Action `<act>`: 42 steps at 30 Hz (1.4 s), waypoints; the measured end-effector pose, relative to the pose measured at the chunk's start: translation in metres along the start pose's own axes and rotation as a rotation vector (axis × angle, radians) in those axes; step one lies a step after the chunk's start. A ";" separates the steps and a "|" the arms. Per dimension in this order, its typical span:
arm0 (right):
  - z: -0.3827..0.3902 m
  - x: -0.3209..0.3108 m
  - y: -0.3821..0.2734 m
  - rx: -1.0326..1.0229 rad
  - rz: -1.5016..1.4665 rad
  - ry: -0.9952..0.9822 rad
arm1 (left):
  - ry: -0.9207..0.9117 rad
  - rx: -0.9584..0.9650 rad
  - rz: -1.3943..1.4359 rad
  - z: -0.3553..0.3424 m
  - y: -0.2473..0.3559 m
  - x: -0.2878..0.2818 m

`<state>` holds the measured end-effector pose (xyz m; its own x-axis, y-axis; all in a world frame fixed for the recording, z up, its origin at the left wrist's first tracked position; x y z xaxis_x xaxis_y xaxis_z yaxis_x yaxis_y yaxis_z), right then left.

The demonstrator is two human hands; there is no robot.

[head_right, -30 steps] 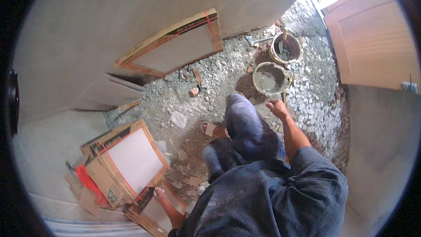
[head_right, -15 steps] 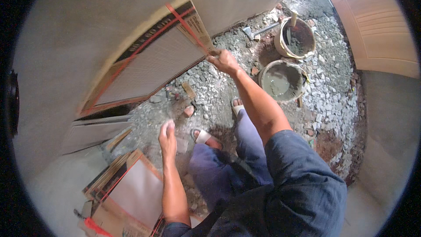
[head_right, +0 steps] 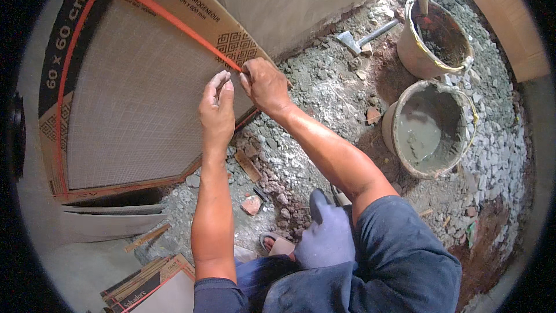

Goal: The person unpacks a ceramic tile, spreads cement on the floor with a trowel, places the tile, and taps it with a rubber mallet to set it. The person then removes the tile and spreads more cement in preparation for the next tile.

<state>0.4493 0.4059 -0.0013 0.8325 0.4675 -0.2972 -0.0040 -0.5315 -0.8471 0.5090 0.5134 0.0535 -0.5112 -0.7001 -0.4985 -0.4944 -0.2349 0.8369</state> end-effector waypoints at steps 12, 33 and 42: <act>0.001 -0.017 0.012 -0.022 -0.223 -0.081 | 0.144 0.300 -0.742 -0.019 0.006 0.021; 0.022 -0.083 -0.059 0.043 -0.170 -1.300 | 0.270 -0.237 -0.265 0.027 -0.038 -0.110; -0.063 -0.065 -0.174 -0.195 -0.288 -0.414 | 0.796 -0.188 -0.239 0.092 -0.053 -0.264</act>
<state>0.4309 0.4235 0.1926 0.4967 0.8321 -0.2467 0.3282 -0.4432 -0.8342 0.6059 0.7727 0.1199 0.2731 -0.8666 -0.4176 -0.3654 -0.4951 0.7883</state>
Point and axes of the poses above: each hand's wrist, its own z-axis away from the middle knuckle, its own x-axis out of the palm, y = z × x, the point moved 1 cm from there along -z, towards the middle knuckle, and after that the axes turned 9 degrees about -z, right-handed, at the moved point
